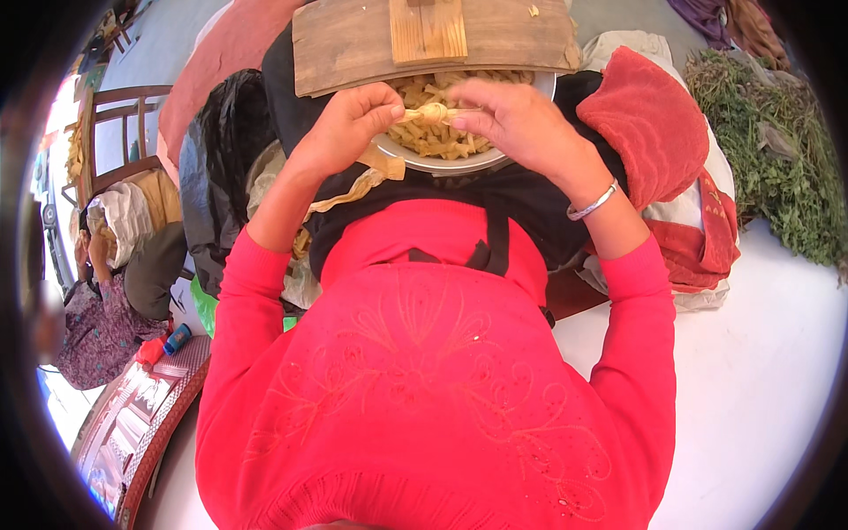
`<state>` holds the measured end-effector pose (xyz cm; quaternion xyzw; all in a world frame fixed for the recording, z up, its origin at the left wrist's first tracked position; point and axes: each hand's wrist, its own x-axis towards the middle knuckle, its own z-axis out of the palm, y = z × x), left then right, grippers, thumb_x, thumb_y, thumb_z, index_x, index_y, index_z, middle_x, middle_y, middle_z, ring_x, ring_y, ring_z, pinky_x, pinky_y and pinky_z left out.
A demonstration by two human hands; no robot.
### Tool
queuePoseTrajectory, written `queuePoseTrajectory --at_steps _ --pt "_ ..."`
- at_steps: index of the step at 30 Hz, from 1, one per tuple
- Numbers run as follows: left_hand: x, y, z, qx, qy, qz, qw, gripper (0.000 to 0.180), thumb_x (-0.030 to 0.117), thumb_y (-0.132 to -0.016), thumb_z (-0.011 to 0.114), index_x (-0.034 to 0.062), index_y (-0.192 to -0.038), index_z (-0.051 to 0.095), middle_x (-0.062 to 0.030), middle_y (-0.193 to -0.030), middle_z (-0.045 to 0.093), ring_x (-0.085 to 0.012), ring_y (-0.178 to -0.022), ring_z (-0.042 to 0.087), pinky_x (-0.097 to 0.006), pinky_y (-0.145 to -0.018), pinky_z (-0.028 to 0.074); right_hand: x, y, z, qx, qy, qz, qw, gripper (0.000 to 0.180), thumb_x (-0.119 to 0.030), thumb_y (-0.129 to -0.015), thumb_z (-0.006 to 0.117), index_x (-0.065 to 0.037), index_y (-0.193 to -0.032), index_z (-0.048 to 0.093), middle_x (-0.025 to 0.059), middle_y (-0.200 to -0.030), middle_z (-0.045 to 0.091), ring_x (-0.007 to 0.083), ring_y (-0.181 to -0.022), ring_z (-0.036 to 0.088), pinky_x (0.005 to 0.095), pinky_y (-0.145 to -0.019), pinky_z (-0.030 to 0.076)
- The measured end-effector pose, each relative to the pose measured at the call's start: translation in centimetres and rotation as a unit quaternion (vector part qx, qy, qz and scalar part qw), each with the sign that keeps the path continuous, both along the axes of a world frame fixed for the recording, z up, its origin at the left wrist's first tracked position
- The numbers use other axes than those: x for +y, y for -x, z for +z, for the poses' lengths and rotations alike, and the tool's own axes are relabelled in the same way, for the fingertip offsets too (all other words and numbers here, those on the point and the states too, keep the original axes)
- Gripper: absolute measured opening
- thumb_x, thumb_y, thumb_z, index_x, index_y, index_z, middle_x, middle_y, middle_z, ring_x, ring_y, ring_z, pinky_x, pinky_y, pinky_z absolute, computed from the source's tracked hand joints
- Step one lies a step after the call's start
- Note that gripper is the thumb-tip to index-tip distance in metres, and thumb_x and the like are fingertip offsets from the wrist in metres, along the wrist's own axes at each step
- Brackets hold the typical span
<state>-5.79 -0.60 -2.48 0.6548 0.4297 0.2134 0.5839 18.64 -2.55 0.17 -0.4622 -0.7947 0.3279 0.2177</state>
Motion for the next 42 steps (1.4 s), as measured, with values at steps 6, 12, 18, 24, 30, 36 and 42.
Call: queuePoseTrajectory --at_steps 6,12,18,24,30,36,42 --pt "1.3 -1.7 0.1 -0.053 0.155 0.007 0.986 0.018 0.02 -0.09 0.058 0.0031 -0.085 0.062 0.0029 -0.069 0.051 -0.0062 -0.065 0.044 -0.022 -0.057 0.036 1.1 2.3 0.4 -0.177 -0.194 0.083 0.961 0.031 -0.029 -0.076 0.069 -0.007 -0.096 0.061 0.0105 -0.078 0.063 0.0297 -0.071 0.061 0.0388 -0.06 0.046" --pt "2.5 -1.2 1.0 -0.072 0.225 -0.026 0.971 0.019 0.025 -0.09 0.058 0.0073 -0.085 0.061 0.0056 -0.063 0.044 -0.0033 -0.054 0.034 -0.02 -0.047 0.025 2.0 0.5 2.1 0.012 0.214 0.051 0.975 0.014 -0.016 -0.086 0.061 -0.004 -0.093 0.063 0.0042 -0.07 0.061 0.012 -0.065 0.061 0.027 -0.057 0.046" --pt "5.2 -0.7 0.6 -0.166 0.201 -0.004 0.965 0.018 0.022 -0.092 0.057 0.0057 -0.096 0.062 0.0044 -0.069 0.05 -0.0027 -0.055 0.038 -0.018 -0.048 0.029 4.3 0.4 0.0 0.289 0.32 -0.084 0.898 0.02 -0.016 -0.091 0.058 -0.002 -0.105 0.062 0.0013 -0.081 0.062 0.005 -0.062 0.053 0.0193 -0.058 0.047" --pt "8.3 -0.3 -0.2 -0.154 0.13 0.054 0.978 0.013 0.013 -0.091 0.055 0.0023 -0.098 0.06 0.0016 -0.072 0.055 -0.0056 -0.061 0.05 -0.019 -0.055 0.043 6.1 1.9 -1.0 0.305 0.223 -0.165 0.911 0.014 -0.013 -0.091 0.055 -0.003 -0.097 0.064 -0.0023 -0.071 0.055 0.0047 -0.058 0.049 0.0206 -0.052 0.043" --pt "9.5 -0.9 -1.1 -0.11 0.107 0.083 0.985 0.012 0.015 -0.09 0.058 0.0043 -0.094 0.06 0.0002 -0.071 0.055 -0.0067 -0.062 0.052 -0.022 -0.053 0.044 7.7 1.9 -2.9 0.209 0.142 -0.176 0.952 0.014 -0.015 -0.09 0.056 -0.003 -0.093 0.064 0.0012 -0.064 0.054 0.0089 -0.057 0.049 0.0244 -0.055 0.042" --pt "10.9 -1.2 -4.8 0.153 -0.294 0.113 0.937 0.012 0.017 -0.088 0.059 0.0057 -0.091 0.06 0.001 -0.07 0.054 -0.0071 -0.062 0.05 -0.023 -0.057 0.041 8.7 1.3 -4.3 -0.128 -0.125 -0.111 0.978 0.014 -0.012 -0.091 0.055 -0.003 -0.098 0.063 0.0006 -0.077 0.06 0.013 -0.063 0.054 0.028 -0.057 0.045" --pt "7.4 -0.7 -1.4 -0.155 0.107 0.158 0.969 0.018 0.015 -0.09 0.057 0.0031 -0.102 0.063 0.0037 -0.068 0.049 -0.0064 -0.061 0.044 -0.021 -0.055 0.035 4.8 1.2 -3.1 0.163 0.034 -0.112 0.98 0.02 -0.009 -0.089 0.055 -0.004 -0.107 0.062 0.007 -0.081 0.064 0.0159 -0.071 0.059 0.0307 -0.063 0.049"
